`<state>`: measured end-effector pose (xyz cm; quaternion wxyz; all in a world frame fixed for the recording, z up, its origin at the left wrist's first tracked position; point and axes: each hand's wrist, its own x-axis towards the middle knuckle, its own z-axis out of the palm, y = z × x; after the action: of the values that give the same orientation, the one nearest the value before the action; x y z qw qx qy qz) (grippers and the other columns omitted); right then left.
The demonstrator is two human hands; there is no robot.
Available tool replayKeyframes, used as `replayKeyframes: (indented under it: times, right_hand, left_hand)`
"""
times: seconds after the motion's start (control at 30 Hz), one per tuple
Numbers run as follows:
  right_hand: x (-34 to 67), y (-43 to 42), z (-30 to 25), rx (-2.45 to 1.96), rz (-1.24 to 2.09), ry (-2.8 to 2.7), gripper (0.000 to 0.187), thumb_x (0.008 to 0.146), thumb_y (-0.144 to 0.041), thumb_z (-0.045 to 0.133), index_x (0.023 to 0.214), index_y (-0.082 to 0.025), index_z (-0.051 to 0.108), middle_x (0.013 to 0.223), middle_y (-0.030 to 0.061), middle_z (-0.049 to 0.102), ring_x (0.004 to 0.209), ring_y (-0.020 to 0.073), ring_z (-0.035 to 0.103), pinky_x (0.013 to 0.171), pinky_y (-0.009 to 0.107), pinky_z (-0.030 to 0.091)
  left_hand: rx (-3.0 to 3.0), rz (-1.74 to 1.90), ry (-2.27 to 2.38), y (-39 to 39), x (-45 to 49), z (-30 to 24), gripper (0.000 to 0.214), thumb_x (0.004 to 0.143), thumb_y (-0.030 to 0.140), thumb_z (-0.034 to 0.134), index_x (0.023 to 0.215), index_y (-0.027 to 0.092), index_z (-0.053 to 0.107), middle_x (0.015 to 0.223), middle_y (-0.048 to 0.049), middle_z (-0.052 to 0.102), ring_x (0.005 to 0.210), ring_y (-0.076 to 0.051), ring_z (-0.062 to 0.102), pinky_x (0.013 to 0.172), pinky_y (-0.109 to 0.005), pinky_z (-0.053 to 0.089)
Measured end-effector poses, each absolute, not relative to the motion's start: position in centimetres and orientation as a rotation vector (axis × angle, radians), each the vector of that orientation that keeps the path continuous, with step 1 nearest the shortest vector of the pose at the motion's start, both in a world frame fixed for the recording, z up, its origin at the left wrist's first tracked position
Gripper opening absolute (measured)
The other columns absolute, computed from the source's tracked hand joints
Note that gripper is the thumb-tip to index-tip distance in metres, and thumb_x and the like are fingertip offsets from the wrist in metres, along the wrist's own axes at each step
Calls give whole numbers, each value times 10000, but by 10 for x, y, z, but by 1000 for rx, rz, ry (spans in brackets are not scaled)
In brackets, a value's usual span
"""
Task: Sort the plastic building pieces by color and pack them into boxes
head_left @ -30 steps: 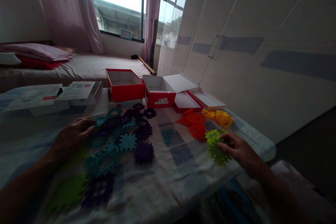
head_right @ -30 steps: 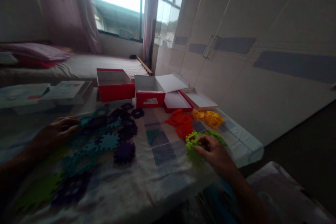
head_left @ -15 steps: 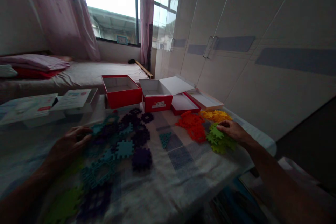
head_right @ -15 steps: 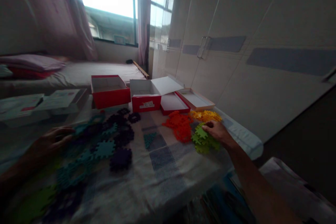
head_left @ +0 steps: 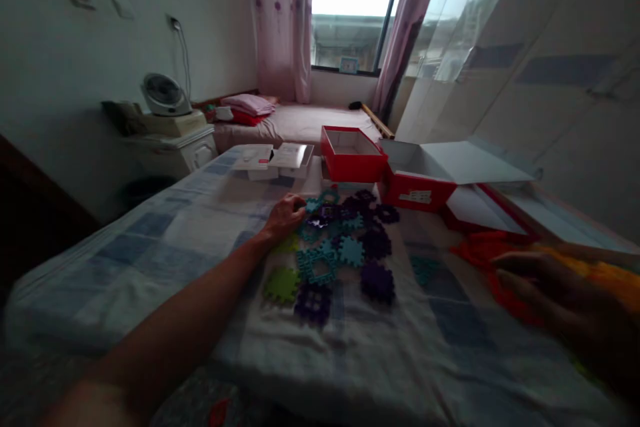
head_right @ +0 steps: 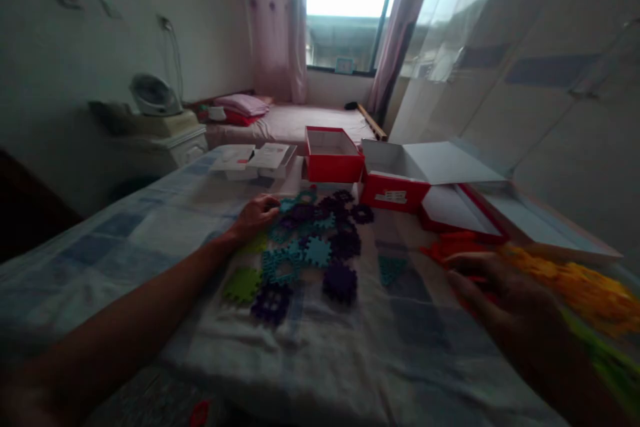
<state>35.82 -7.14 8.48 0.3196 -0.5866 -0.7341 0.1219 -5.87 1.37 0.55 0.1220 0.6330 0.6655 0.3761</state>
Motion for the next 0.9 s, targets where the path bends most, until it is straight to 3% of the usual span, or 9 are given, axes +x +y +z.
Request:
replayKeyframes:
  times: [0.1,0.17,0.27,0.47,0.57,0.7,0.9]
  right_hand:
    - [277,-79,82,-1260,501,-2203,216,784,-419,526,876,-242,610,951,83,620,758,195,606,671,351,490]
    - [230,-83,78,-1098,600,-2353,148,841,-289,490,935,-234,591,1023,50,600,832,162,592,742,320,487]
    - [173,-88,71,-861,584,-2528,195,845,-173,507,1021,-219,579,1068,41,592,989,161,540,875,326,442]
    - [111,-93,49,-771,266,-2729,237,792,-301,629,996,-188,587,1032,71,612,1056,257,463,916,423,362]
    - [105,-93,38,-771,216,-2762,258,788,-314,634,1000,-178,579,1013,78,602,1017,257,459,892,413,359]
    - [110,-96,38,-740,301,-2734,449,730,-278,690,1140,-178,538,1094,77,555,1035,246,432,913,391,347]
    - [102,-75,53,-794,543,-2672,109,838,-150,524,926,-187,576,992,42,565,972,181,468,858,333,368]
  left_hand:
    - [1802,1157,1909,15,-60,4,221,706,198,498,846,175,667,965,-51,657,893,-165,604,872,-280,459]
    - [1753,1201,1881,17,-61,4,228,704,184,493,844,164,670,936,-54,665,884,-166,609,866,-284,463]
    - [1648,1265,1850,19,-64,4,251,697,165,480,861,150,670,876,-53,679,831,-161,619,816,-280,483]
    - [1378,1428,1792,20,-69,2,294,727,197,450,940,133,643,850,-63,697,730,-148,635,659,-241,509]
    - [1282,1495,1731,19,-69,2,303,739,196,446,974,129,624,878,-69,699,747,-142,644,671,-235,513]
    - [1183,1555,1672,21,-68,2,287,725,177,468,961,118,619,897,-80,694,775,-141,648,706,-235,514]
    - [1096,1584,1650,27,-69,-1,252,707,162,499,925,128,620,839,-67,688,754,-146,648,693,-243,519]
